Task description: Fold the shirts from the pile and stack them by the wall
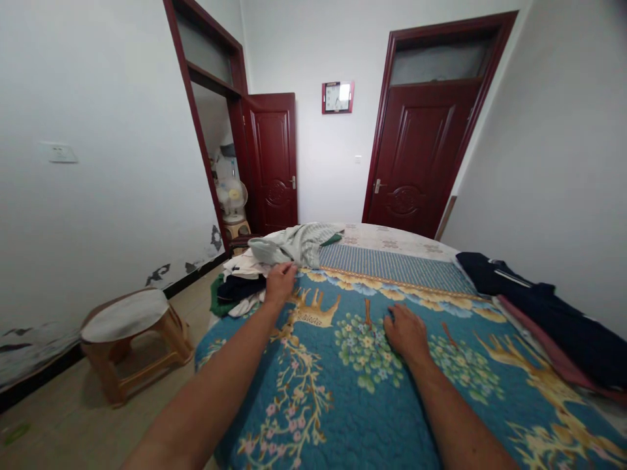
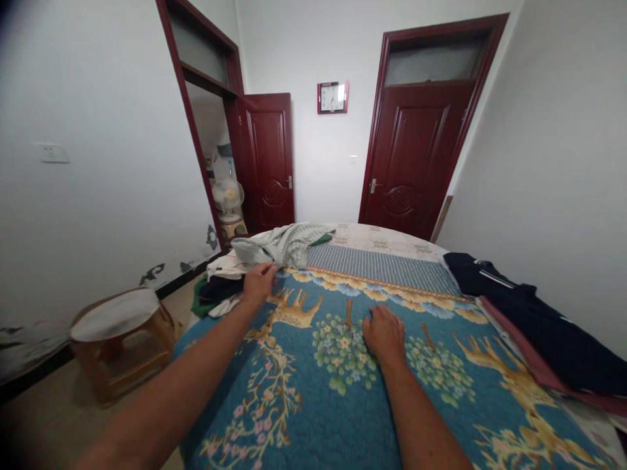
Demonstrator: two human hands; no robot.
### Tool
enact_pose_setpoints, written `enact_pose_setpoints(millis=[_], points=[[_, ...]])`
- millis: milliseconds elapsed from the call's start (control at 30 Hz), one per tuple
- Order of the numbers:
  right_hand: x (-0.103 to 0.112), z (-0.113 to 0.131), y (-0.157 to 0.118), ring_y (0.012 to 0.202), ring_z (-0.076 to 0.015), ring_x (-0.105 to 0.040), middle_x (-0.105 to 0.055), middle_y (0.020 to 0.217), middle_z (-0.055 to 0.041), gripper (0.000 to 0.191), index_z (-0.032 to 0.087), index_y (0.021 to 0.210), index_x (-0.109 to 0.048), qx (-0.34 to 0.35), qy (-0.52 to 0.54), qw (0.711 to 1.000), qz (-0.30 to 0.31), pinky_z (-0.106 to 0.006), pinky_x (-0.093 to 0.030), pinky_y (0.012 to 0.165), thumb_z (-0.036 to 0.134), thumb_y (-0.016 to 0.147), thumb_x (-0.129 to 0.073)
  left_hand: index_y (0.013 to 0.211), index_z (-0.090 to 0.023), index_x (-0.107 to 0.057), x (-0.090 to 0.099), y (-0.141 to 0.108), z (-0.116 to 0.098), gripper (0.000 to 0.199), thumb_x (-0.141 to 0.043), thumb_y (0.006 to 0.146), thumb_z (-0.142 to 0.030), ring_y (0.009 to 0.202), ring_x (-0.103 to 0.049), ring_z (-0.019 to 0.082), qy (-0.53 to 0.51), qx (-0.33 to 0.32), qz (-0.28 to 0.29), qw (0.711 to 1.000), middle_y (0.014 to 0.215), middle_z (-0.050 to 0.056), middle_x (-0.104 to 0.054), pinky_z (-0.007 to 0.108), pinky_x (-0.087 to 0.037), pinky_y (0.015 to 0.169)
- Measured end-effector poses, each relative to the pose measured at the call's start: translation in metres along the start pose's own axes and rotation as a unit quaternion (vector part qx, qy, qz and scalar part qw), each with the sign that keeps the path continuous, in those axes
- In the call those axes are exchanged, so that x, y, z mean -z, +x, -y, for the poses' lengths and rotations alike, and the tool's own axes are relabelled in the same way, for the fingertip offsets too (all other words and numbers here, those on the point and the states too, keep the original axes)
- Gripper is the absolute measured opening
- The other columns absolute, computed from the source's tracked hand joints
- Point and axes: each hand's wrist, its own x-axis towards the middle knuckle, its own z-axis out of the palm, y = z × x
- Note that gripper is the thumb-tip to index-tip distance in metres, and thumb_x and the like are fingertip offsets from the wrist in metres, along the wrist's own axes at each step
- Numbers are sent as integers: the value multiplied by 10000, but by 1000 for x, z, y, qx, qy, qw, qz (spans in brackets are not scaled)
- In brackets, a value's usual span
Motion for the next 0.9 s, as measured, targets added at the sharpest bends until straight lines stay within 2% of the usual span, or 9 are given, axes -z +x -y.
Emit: enact_pose_setpoints(millis=[100, 200, 333, 433, 533, 633, 700, 800, 900], points=[[9, 5, 3, 1360, -315, -629, -718, 1399, -164, 462, 181, 1262, -772, 13, 110, 994, -8, -450, -400, 1204, 386, 994, -456, 1028, -204, -823, -47, -69, -3, 206, -704, 930, -342, 933, -699, 207, -27, -98, 92, 991, 1084, 75, -692, 299, -582, 776], [22, 12, 7, 1168, -293, -710, -790, 1201, -137, 530, 187, 1137, -791, 18, 287, 958, 18, -415, -510, 1069, 525, 1021, -400, 1088, -247, -840, -88, -142, -5, 230, -649, 971, -302, 1084, -684, 233, -30, -190, 208, 959, 1116, 79, -691, 363, -553, 996], [32, 18, 9, 1014, -281, -721, -808, 1054, -99, 501, 187, 1010, -787, -1, 434, 896, 89, -391, -558, 926, 629, 919, -569, 1252, -220, -802, -105, -191, -13, 344, -658, 941, -254, 1015, -691, 236, 16, -236, 370, 898, 1061, 88, -727, 366, -543, 982], [33, 19, 9, 933, -260, -726, -811, 1027, -79, 452, 170, 1069, -782, -37, 468, 874, 123, -364, -556, 849, 515, 789, -700, 1181, -211, -810, -96, -184, -23, 286, -619, 989, -302, 867, -702, 220, 58, -223, 405, 885, 933, 64, -759, 349, -546, 893], [32, 21, 8, 858, -232, -712, -804, 957, -62, 406, 167, 1033, -781, -56, 474, 871, 118, -338, -539, 795, 451, 759, -686, 1186, -190, -770, -86, -158, -31, 292, -569, 1032, -336, 894, -715, 241, 124, -207, 247, 939, 938, 81, -763, 369, -544, 897], [35, 23, 7, 819, -213, -687, -784, 903, -42, 358, 181, 969, -773, -56, 475, 872, 107, -323, -524, 775, 438, 739, -675, 1393, -189, -673, -86, -130, -28, 471, -708, 951, -349, 1232, -659, 303, 195, -271, 135, 933, 1291, 153, -718, 421, -501, 1069], [37, 23, 7, 785, -203, -660, -762, 858, -26, 332, 192, 935, -760, -58, 475, 872, 107, -314, -509, 747, 428, 724, -662, 1447, -196, -650, -91, -119, -22, 580, -764, 911, -387, 1325, -616, 325, 255, -298, 176, 903, 1394, 168, -686, 439, -470, 1116], [40, 20, 7, 707, -178, -585, -686, 747, 8, 246, 207, 829, -717, -64, 451, 885, 98, -292, -457, 678, 398, 688, -648, 1263, -185, -765, -98, -115, -16, 441, -665, 978, -506, 1187, -693, 341, 357, -280, 270, 849, 1184, 167, -777, 465, -469, 1066], [39, 16, 7, 653, -154, -503, -588, 666, 32, 177, 220, 725, -642, -79, 432, 894, 87, -274, -386, 614, 374, 638, -642, 1097, -173, -810, -94, -119, -18, 512, -524, 1031, -592, 1061, -742, 360, 428, -254, 313, 809, 1060, 193, -800, 472, -481, 979]])
